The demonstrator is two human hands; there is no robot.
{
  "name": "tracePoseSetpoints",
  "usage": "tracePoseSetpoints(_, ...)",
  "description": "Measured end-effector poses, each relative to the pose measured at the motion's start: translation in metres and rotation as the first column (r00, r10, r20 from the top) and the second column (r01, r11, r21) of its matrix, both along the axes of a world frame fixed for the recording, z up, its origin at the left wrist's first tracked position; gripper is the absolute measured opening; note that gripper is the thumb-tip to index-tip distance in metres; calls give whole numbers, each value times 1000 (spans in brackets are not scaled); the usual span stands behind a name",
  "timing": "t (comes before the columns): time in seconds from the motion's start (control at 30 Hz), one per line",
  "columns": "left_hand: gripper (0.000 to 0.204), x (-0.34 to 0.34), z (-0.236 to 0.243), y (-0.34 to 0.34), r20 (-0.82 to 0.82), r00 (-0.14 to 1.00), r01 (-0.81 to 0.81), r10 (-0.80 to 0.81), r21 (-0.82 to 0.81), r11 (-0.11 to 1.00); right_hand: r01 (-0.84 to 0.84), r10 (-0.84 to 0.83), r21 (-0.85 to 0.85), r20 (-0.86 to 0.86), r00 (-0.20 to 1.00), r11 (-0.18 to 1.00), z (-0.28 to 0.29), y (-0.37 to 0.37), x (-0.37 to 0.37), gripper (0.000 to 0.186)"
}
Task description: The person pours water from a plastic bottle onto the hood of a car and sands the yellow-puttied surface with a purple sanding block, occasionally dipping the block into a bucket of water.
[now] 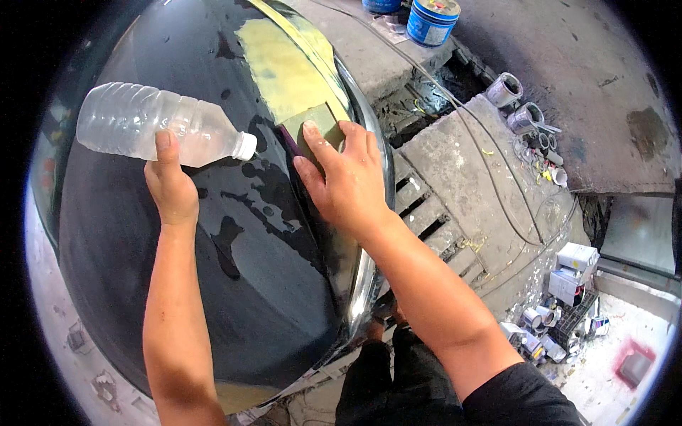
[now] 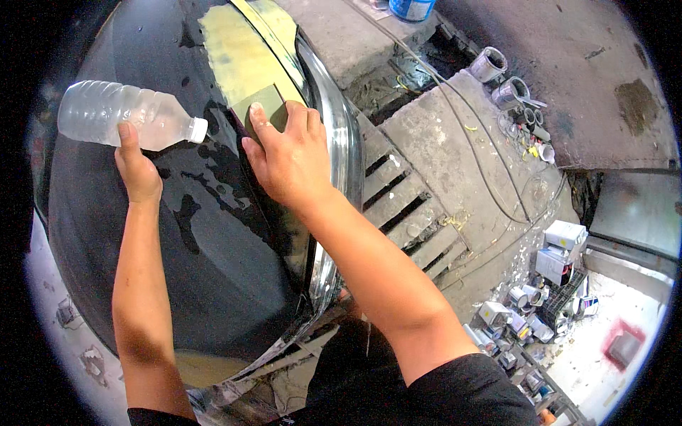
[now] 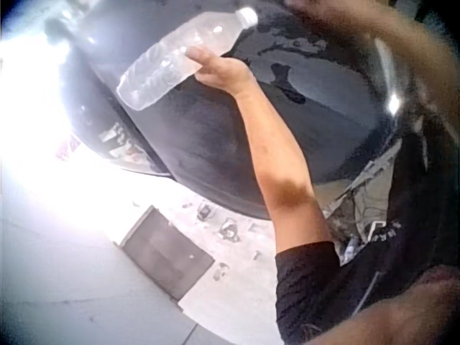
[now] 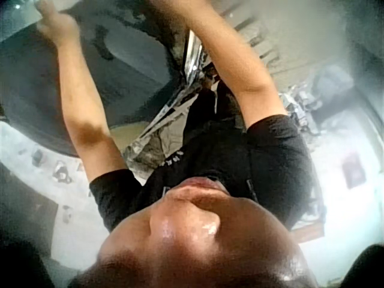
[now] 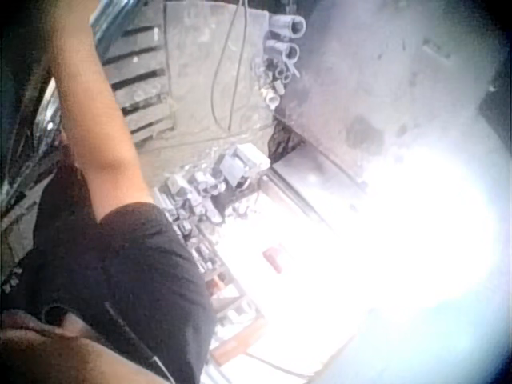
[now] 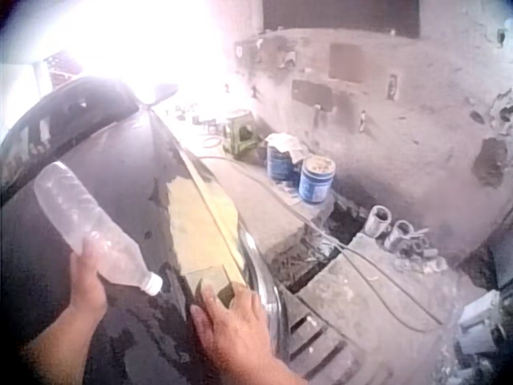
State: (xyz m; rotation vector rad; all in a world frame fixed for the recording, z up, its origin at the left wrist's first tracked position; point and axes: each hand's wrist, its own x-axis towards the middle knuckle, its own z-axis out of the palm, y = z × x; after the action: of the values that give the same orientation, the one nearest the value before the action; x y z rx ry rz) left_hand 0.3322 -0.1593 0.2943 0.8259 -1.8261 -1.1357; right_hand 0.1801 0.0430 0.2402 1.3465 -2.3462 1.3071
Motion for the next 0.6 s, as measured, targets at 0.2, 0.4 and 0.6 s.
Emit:
tracePoseSetpoints(0.2, 61, 0, 1, 2, 8, 1000, -6, 6, -29, 1000, -100, 94, 29, 164, 982, 995, -21, 74, 58, 59)
tracePoseSetpoints(0.4, 70, -5, 0, 6, 60, 998, -25, 26, -27, 999, -4, 4, 45, -4, 1000, 999, 0, -12, -7, 42)
tracePoseSetpoints(0.6, 65, -1, 5, 4, 29, 999, -38, 39, -47, 998, -138, 134, 17, 132, 982, 990, -17, 64, 51, 51)
